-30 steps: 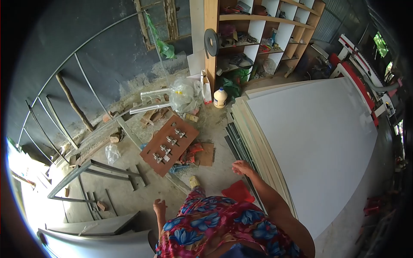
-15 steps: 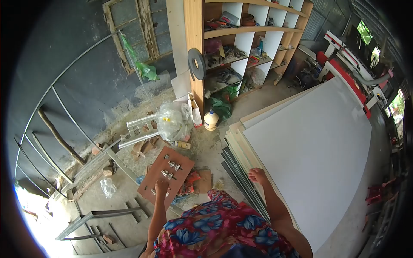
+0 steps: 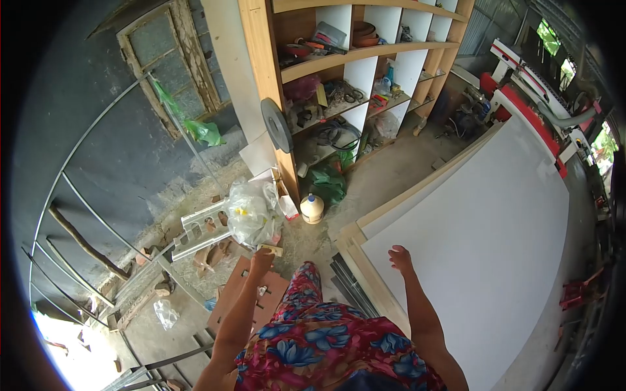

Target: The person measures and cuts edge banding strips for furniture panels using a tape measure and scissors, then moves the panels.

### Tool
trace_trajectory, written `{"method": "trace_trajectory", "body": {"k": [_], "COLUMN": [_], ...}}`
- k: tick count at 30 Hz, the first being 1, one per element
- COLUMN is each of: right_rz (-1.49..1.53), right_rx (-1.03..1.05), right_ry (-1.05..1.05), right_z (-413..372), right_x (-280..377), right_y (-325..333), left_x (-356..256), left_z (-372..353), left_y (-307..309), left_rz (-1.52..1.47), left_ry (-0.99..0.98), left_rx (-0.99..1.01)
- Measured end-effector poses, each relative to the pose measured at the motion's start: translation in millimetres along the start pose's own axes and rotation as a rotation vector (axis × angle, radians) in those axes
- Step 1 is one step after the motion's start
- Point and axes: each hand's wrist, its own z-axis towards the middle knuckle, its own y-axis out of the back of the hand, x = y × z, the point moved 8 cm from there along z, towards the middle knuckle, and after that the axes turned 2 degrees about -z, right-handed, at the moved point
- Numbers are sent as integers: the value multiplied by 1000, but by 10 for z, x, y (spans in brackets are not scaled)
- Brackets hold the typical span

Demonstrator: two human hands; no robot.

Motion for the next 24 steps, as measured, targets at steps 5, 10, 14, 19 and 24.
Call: {"method": "trace_trajectory", "body": {"k": [5,10,14,19,24], "right_rz": [-346,-557,-512,-564,-536], "right_rx": [-248,-225,-137,-171,-141], "right_ry": [277,-105,-307,-476,-474], "right_z": [585,778,982,951,945], "right_x": [133,302,188,439,521], "right_y": [109,87,-113,-268,-267], "left_x": [-820,-1665,-2328,-3325,-3800], "left_z": [1129,2488,3434,4362,5436], "left_y": [-315,-924,-1531,-2243,-2981], "left_rz": [96,84,96,23,-44], "left_ry": [-157,-488,-455,-474,-513], "left_rx": [34,36,161,263,199]}}
